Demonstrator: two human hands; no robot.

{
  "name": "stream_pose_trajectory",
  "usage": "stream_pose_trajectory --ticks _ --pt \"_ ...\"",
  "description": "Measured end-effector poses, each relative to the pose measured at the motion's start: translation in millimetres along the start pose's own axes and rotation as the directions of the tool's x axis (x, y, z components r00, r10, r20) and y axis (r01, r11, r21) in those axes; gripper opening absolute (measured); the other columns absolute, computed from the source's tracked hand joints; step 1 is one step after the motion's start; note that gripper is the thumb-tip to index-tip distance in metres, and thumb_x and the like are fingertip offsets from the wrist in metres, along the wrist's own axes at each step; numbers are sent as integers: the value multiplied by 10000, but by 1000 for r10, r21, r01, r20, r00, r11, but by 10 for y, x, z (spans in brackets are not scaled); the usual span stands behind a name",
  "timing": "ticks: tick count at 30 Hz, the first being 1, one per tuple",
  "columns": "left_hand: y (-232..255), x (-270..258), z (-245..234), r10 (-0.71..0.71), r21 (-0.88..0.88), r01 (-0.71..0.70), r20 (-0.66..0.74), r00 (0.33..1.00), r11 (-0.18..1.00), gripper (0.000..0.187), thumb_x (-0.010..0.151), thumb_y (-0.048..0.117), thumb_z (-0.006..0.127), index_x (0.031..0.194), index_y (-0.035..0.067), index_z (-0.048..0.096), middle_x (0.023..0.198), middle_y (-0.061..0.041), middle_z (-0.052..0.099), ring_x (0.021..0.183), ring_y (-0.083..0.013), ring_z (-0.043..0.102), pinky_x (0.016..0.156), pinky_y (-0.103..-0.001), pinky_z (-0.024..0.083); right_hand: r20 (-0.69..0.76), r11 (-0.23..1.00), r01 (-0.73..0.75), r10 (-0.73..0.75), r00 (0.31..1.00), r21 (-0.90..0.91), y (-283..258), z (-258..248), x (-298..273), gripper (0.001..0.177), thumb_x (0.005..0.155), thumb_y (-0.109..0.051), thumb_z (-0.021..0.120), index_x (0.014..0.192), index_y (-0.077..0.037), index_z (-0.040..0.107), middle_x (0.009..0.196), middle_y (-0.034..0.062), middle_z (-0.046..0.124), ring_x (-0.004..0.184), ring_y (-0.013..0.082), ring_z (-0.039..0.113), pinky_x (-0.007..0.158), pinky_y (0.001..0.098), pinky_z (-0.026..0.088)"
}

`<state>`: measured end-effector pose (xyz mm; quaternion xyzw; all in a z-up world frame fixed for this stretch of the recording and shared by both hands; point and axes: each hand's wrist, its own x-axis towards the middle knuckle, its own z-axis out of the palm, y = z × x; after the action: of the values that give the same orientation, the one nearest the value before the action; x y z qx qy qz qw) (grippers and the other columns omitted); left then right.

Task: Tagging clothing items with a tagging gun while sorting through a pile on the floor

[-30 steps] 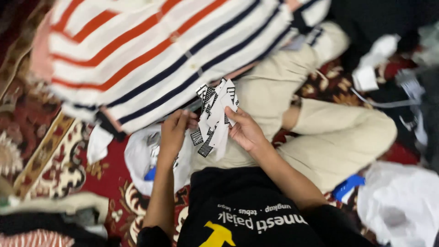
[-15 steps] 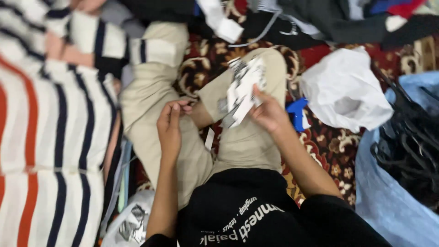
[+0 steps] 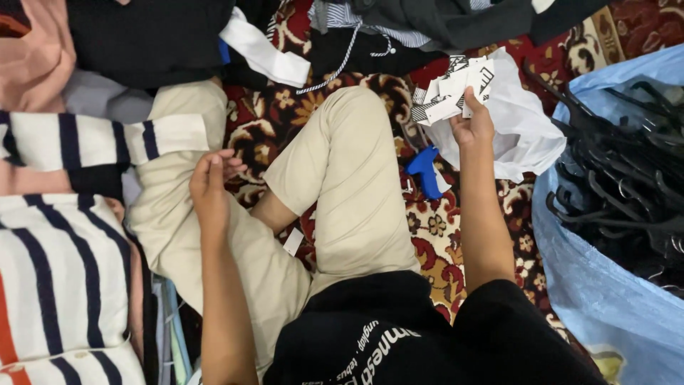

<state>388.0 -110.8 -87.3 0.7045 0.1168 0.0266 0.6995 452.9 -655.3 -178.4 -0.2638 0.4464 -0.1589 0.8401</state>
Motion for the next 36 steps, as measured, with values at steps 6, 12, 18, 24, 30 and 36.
stream_pose_trajectory --ticks 6,12,18,24,30,36 --pt "39 -22 -11 -29 -9 29 33 999 1000 296 1139 208 429 1163 20 656 978 -150 696 919 -227 718 894 -320 556 -197 955 293 -298 934 -56 181 -333 993 373 795 -58 914 1114 -54 720 940 214 753 900 435 763 862 603 669" --pt "75 -37 -15 -38 29 36 47 998 999 312 1150 220 427 1162 8 655 994 -171 696 943 -255 717 910 -349 549 -181 935 319 -344 921 -154 445 -514 1183 374 834 -93 894 1154 -90 701 986 168 751 942 381 762 874 568 666" --pt "152 -53 4 -30 29 28 61 998 999 321 1153 225 415 1165 3 647 996 -166 689 945 -248 707 916 -346 539 -147 922 313 -350 925 -226 421 -506 1059 381 819 -100 904 1140 -62 702 966 179 754 918 377 760 832 560 679" --pt "90 -47 -13 -23 21 22 62 998 1000 314 1151 219 423 1166 -1 647 992 -164 692 940 -245 708 912 -341 542 -13 914 231 -250 968 -333 447 -457 1021 432 814 -111 932 1174 -61 700 992 170 756 938 359 758 828 558 673" --pt "107 -52 2 -39 4 38 65 997 999 301 1148 197 415 1162 3 645 986 -146 691 934 -226 706 906 -317 538 136 739 254 -217 967 -624 307 -250 925 528 782 -175 997 1198 -58 694 998 136 760 933 290 770 803 481 669" --pt "86 -42 -10 -43 -7 44 77 996 999 300 1147 209 418 1167 15 647 992 -132 693 936 -207 705 906 -299 533 308 429 450 -361 880 -783 302 28 554 575 785 -289 998 1199 -32 692 880 46 639 787 125 653 658 243 603"
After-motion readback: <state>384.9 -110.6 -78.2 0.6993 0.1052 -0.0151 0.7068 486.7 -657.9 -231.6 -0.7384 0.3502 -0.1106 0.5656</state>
